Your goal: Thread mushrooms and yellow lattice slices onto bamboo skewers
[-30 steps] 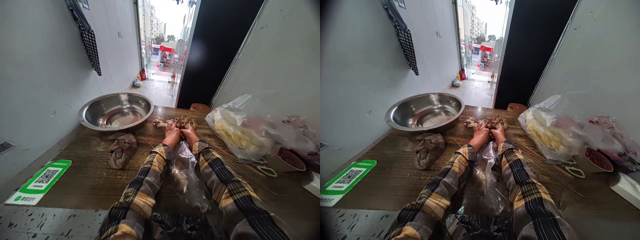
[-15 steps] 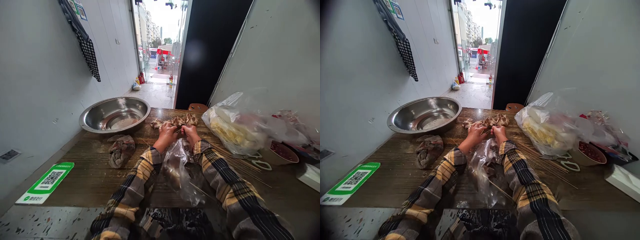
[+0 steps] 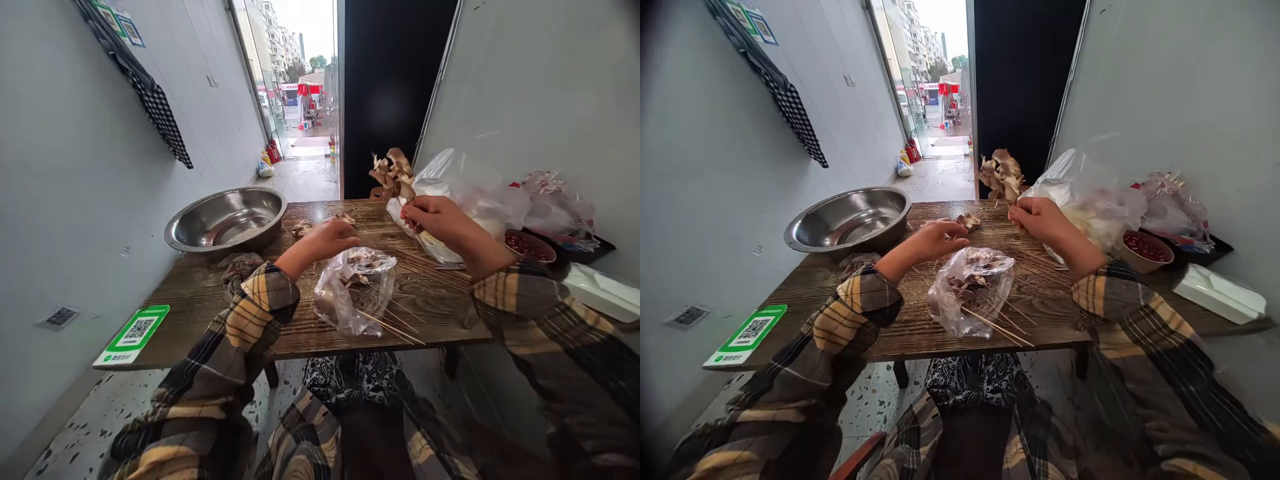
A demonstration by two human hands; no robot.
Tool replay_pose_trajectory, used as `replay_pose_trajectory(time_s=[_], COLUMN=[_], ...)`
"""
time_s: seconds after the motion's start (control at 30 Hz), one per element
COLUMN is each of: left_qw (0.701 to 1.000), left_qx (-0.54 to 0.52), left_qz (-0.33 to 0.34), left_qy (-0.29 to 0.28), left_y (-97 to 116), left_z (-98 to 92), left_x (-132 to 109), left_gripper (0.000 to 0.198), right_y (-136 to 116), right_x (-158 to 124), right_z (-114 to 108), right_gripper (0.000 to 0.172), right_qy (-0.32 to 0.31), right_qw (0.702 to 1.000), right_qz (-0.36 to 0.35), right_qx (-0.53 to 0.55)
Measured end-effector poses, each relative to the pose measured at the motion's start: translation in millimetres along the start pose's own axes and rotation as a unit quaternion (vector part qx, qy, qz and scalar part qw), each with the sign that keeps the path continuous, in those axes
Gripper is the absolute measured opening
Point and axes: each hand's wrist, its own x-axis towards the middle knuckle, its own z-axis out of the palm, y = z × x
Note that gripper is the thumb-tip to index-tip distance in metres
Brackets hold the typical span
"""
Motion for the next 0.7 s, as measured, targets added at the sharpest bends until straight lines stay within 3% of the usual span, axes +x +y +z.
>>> replay_pose_trajectory(time_s=[0.13, 0.3, 0.5, 0.63, 0.7], left_qw=[0.983, 0.946, 0.927, 0.944, 0.958], left_qx=[0.117, 0.249, 0.322, 0.27, 0.243], left_qz=[0.024, 0.009, 0.027, -0.047, -0.074], left_qy=[-0.136, -0.207, -0.192, -0.182, -0.136], left_y=[23.4, 42.7, 46.8, 35.7, 27.4], left_z=[8.5, 17.3, 25.3, 24.0, 21.7], left_x=[5.8, 2.2, -3.7, 3.1, 9.5], left_gripper=[0.045, 0.046, 0.023, 0.018, 0.018], right_y=[14.1, 39.5, 57.0, 58.2, 56.0], right_x=[-41.4, -73.0, -91.2, -99.0, -102.4], right_z=[-17.2, -27.4, -37.1, -37.6, -36.7], right_gripper=[0.027, 0.031, 0.032, 0.031, 0.03], right_qy=[-0.045, 0.003, 0.031, 0.035, 0.034], right_qw=[0.996, 0.985, 0.984, 0.982, 0.979], right_qz=[0.007, -0.012, -0.006, -0.052, -0.082], right_qx=[-0.072, -0.174, -0.175, -0.179, -0.183])
